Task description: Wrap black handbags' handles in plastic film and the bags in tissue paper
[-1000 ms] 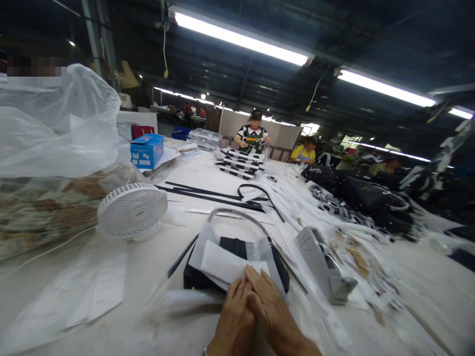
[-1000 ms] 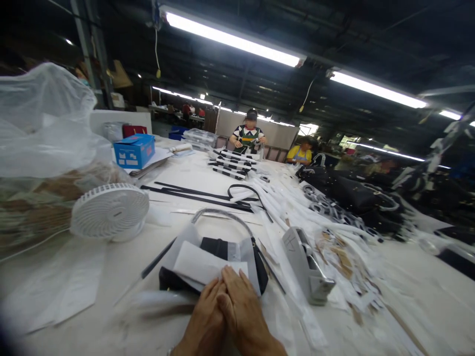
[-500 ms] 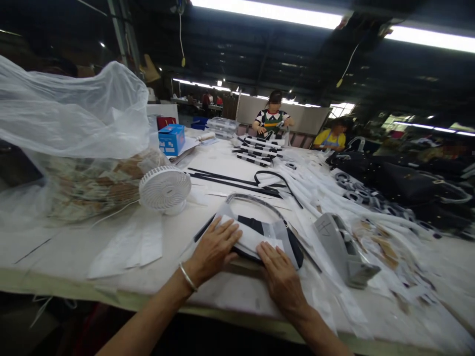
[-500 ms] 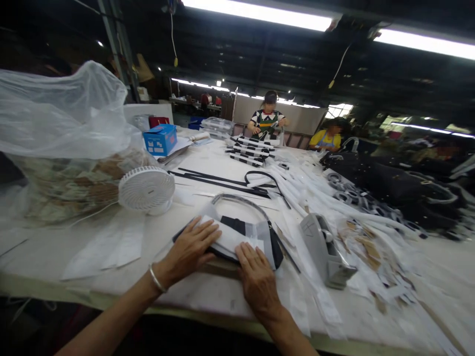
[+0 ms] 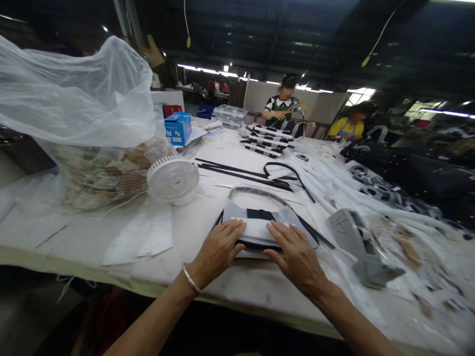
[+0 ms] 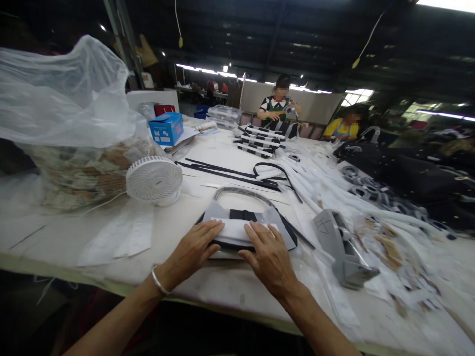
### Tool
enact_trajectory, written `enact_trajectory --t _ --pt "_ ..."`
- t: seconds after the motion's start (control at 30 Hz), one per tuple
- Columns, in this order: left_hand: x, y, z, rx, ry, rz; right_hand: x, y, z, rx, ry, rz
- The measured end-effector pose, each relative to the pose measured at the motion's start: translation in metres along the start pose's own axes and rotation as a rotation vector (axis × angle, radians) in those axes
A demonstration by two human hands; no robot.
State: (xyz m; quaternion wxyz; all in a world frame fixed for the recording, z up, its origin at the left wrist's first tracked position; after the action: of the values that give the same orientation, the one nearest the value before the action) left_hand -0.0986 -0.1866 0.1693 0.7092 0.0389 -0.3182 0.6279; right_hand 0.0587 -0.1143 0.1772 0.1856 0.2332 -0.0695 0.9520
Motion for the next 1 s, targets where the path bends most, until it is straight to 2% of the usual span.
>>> enact_trajectory --t 0.13,0.23,0.3,0.43,0.67,0.73,0.87,1.0 --pt "-0.001 0.004 0.003 -0.009 -0.005 0.009 0.028 0.027 -0.024 0.076 0.031 0.014" --pt "-0.004 0.011 0.011 -0.022 -0.079 0.108 0.027 0.029 -0.046 0.149 0.058 -0.035" --pt "-0.009 0.015 0.016 -0.033 -0.149 0.158 0.021 0.025 -0.053 0.197 0.065 -0.057" --pt "-0.018 0.014 0.020 -0.008 -0.212 0.160 0.013 0.022 -0.054 0.260 0.081 -0.078" --pt "-0.020 0.004 0.027 0.132 -0.214 0.102 0.015 0.038 -0.052 0.142 0.049 -0.033" --pt "-0.019 -0.001 0.025 0.196 -0.192 0.050 0.015 0.041 -0.052 0.134 0.044 -0.024" --pt "-0.017 -0.009 0.010 0.253 -0.034 -0.137 0.015 0.041 -0.051 0.141 0.035 -0.007" --pt "-0.023 -0.002 0.000 0.231 0.118 -0.142 0.013 0.042 -0.051 0.143 0.047 0.015"
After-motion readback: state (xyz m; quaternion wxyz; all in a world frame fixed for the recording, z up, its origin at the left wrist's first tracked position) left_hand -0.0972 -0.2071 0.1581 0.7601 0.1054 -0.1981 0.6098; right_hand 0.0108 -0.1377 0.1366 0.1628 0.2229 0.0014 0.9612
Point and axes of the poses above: each hand's wrist, its own x-axis towards the middle knuckle, its own z-axis out of the back of the hand, y = z × x, the point moved 8 cm from there along x, towards the middle knuckle, and after that the axes turned 8 degrees about z, right-handed, at the moved point
